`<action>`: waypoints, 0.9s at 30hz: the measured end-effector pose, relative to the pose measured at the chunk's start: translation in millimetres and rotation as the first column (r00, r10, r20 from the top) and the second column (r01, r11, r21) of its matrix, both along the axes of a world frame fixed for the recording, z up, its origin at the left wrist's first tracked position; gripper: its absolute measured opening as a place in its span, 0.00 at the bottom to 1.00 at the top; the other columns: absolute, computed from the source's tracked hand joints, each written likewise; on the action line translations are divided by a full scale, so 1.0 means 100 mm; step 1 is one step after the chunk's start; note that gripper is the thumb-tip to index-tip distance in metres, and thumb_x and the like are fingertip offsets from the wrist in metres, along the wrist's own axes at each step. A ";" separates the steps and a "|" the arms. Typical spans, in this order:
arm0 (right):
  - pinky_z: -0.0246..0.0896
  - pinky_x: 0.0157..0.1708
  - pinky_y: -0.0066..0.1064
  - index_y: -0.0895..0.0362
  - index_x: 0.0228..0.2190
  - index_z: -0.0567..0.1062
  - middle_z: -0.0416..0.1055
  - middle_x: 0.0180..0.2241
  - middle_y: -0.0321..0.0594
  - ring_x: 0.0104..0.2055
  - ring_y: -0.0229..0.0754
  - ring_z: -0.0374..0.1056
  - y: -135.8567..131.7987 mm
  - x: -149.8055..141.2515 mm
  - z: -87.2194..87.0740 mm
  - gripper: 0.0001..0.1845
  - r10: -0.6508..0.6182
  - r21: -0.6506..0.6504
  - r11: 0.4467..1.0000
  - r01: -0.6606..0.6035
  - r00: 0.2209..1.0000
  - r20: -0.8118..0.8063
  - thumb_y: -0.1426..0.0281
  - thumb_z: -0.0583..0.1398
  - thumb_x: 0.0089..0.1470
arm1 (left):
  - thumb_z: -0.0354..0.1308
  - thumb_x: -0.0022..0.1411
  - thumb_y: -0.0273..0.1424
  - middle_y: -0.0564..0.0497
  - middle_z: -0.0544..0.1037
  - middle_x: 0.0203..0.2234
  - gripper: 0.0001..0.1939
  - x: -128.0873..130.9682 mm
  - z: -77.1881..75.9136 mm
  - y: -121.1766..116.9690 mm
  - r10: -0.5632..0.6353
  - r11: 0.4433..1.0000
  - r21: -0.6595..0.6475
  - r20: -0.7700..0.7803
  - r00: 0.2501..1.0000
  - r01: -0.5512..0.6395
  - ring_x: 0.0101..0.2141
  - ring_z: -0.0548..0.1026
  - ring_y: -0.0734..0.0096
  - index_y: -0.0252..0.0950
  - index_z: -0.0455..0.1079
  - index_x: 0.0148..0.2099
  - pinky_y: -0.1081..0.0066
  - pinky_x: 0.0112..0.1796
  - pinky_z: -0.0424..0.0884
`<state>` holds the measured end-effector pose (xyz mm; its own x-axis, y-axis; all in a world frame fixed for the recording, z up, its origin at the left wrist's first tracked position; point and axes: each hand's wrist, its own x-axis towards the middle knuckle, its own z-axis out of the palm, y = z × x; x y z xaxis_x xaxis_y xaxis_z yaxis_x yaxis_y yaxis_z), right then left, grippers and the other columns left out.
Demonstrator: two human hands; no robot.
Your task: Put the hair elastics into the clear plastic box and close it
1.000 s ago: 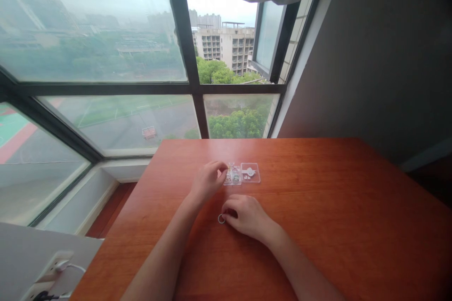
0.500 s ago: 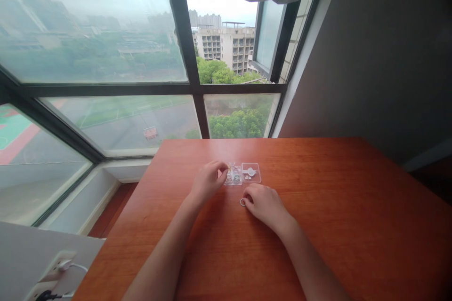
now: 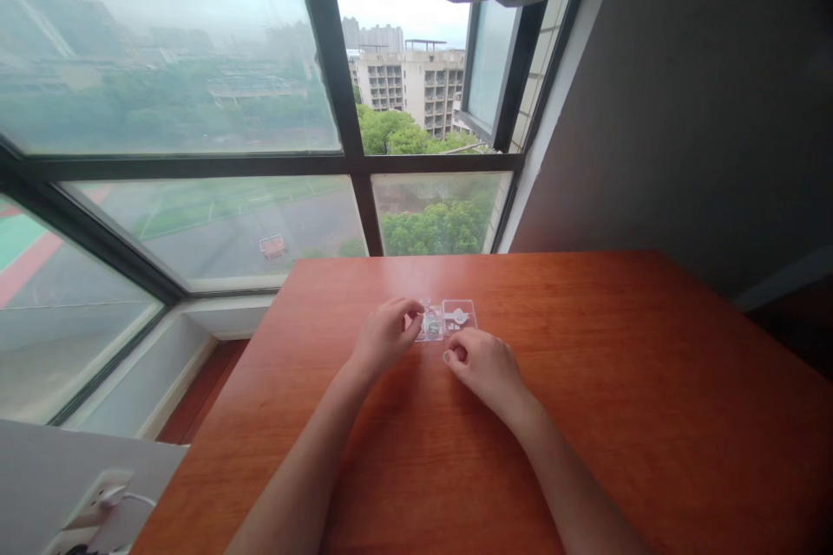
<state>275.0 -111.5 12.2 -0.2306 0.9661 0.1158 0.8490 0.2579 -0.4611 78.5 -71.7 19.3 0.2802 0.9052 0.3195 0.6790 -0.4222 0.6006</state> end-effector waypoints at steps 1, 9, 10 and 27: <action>0.48 0.28 0.27 0.52 0.27 0.74 0.74 0.29 0.33 0.31 0.36 0.67 0.01 0.00 0.00 0.05 -0.022 0.026 0.999 0.023 0.999 -0.033 0.70 0.58 0.53 | 0.54 0.60 0.27 0.51 0.76 0.30 0.06 0.02 0.00 -0.01 -0.016 1.000 -0.010 0.015 1.000 0.016 0.27 0.69 0.74 0.36 0.72 0.38 0.75 0.29 0.65; 0.54 0.33 0.25 0.54 0.26 0.74 0.71 0.27 0.34 0.29 0.36 0.66 0.04 0.00 -0.01 0.07 -0.089 0.150 0.981 0.122 0.974 -0.210 0.69 0.58 0.54 | 0.55 0.61 0.30 0.52 0.74 0.26 0.07 0.20 0.05 -0.11 -0.216 0.963 -0.130 0.141 0.966 0.234 0.26 0.67 0.76 0.35 0.73 0.34 0.76 0.28 0.63; 0.54 0.33 0.25 0.55 0.26 0.74 0.71 0.27 0.35 0.30 0.37 0.66 0.04 0.00 -0.01 0.07 -0.090 0.154 0.980 0.124 0.973 -0.211 0.69 0.58 0.54 | 0.55 0.61 0.30 0.52 0.74 0.25 0.07 0.20 0.06 -0.11 -0.222 0.959 -0.141 0.156 0.962 0.245 0.26 0.67 0.76 0.35 0.73 0.34 0.76 0.28 0.63; 0.54 0.33 0.26 0.54 0.31 0.76 0.72 0.29 0.35 0.31 0.37 0.67 0.11 0.08 -0.08 0.07 -0.093 0.075 0.992 0.105 0.985 -0.143 0.69 0.57 0.55 | 0.54 0.59 0.26 0.53 0.73 0.25 0.06 0.19 0.01 -0.09 -0.191 0.968 -0.137 0.130 0.973 0.209 0.25 0.67 0.76 0.35 0.72 0.32 0.76 0.28 0.63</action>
